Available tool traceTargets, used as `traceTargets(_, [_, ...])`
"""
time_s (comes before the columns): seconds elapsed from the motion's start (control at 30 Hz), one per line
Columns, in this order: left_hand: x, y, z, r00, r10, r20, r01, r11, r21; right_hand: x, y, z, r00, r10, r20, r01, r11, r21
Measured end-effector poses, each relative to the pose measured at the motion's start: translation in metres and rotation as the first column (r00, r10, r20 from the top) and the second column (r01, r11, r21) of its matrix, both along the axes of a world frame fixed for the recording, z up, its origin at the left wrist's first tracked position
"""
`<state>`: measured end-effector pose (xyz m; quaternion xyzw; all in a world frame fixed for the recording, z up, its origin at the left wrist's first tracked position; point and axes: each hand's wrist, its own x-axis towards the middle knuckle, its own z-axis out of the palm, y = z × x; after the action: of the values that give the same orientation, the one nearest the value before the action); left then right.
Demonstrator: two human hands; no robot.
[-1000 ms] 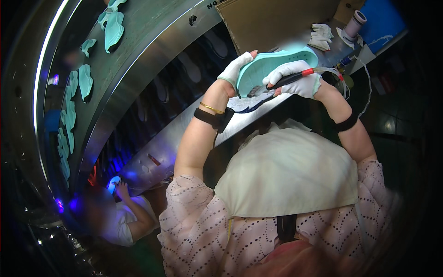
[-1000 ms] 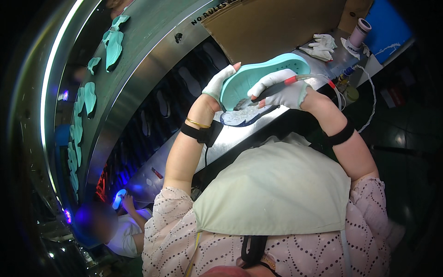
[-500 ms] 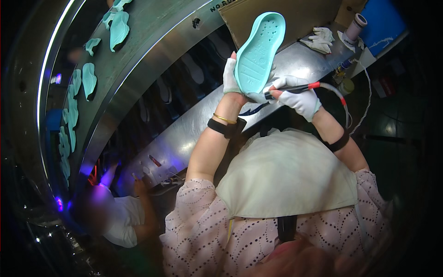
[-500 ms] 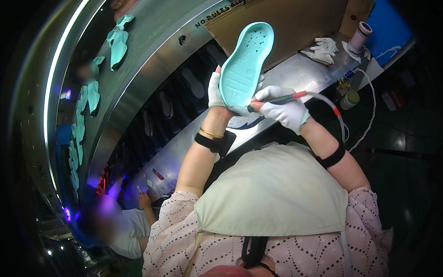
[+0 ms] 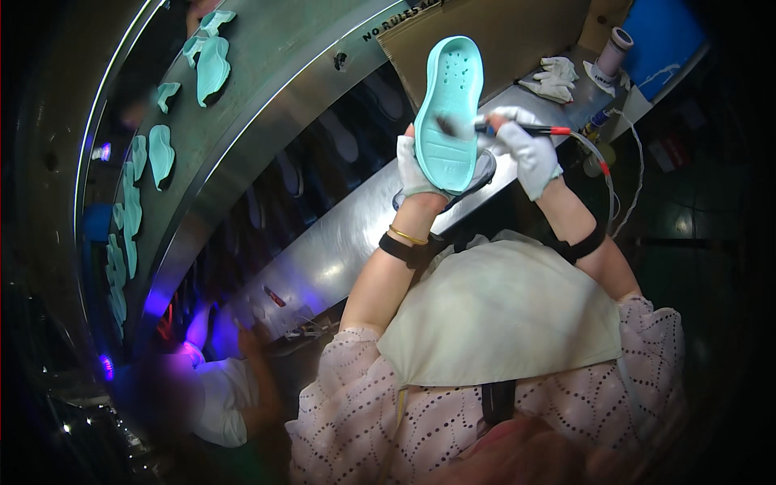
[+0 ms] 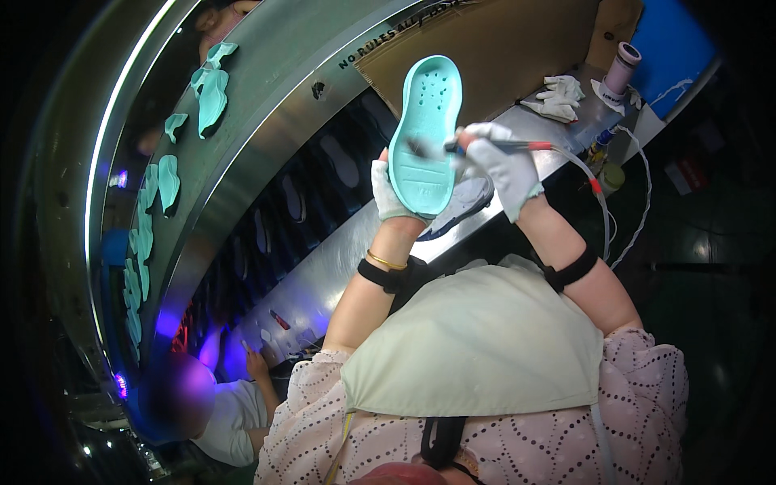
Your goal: Using a small brush to apply a liquid adhesive or primer to the interior of turquoise shoe soles on an assembly line.
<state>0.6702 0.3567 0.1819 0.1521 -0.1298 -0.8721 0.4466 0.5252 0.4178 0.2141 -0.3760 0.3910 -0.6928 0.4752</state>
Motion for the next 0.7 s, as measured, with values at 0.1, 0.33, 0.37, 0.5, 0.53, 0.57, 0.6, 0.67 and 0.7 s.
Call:
traceTargets(0.1, [-0.002,0.008,0.006,0.994,-0.106,0.005,0.106,0.99,-0.088,-0.003,-0.014,-0.001,0.986,-0.127,-0.103,0.125,0.992,-0.028])
traceTargets(0.33, [0.009,-0.001,-0.001,0.996,-0.084,0.042,0.09,0.978,-0.188,-0.022,-0.01,0.009,0.978,0.103,-0.182,-0.107,0.994,-0.011])
traceTargets(0.37, [0.01,-0.001,0.0,0.987,-0.134,0.088,0.152,0.956,-0.252,-0.031,-0.012,0.015,0.936,0.044,-0.349,-0.036,0.999,0.032])
traceTargets(0.5, [0.013,-0.006,-0.009,0.982,-0.115,0.151,0.16,0.931,-0.329,-0.032,-0.008,0.009,0.752,-0.037,-0.658,-0.159,0.959,-0.235])
traceTargets(0.53, [0.016,-0.005,-0.007,0.986,-0.051,0.156,0.101,0.936,-0.337,-0.029,-0.001,0.013,0.678,0.028,-0.734,-0.222,0.96,-0.168])
traceTargets(0.57, [0.019,-0.004,-0.007,0.987,0.014,0.162,0.043,0.938,-0.344,-0.025,0.007,0.016,0.594,0.103,-0.798,-0.267,0.961,-0.075])
traceTargets(0.6, [0.02,-0.004,-0.006,0.987,0.01,0.161,0.046,0.938,-0.344,-0.025,0.013,0.018,0.53,0.202,-0.823,-0.303,0.952,0.038])
traceTargets(0.67, [0.021,-0.005,-0.006,0.978,0.016,0.207,0.076,0.9,-0.428,-0.031,0.021,0.022,0.62,0.338,-0.708,-0.387,0.917,0.098])
traceTargets(0.7, [0.021,-0.005,-0.006,0.979,0.013,0.204,0.079,0.897,-0.435,-0.034,0.018,0.024,0.699,0.29,-0.653,-0.354,0.935,0.036])
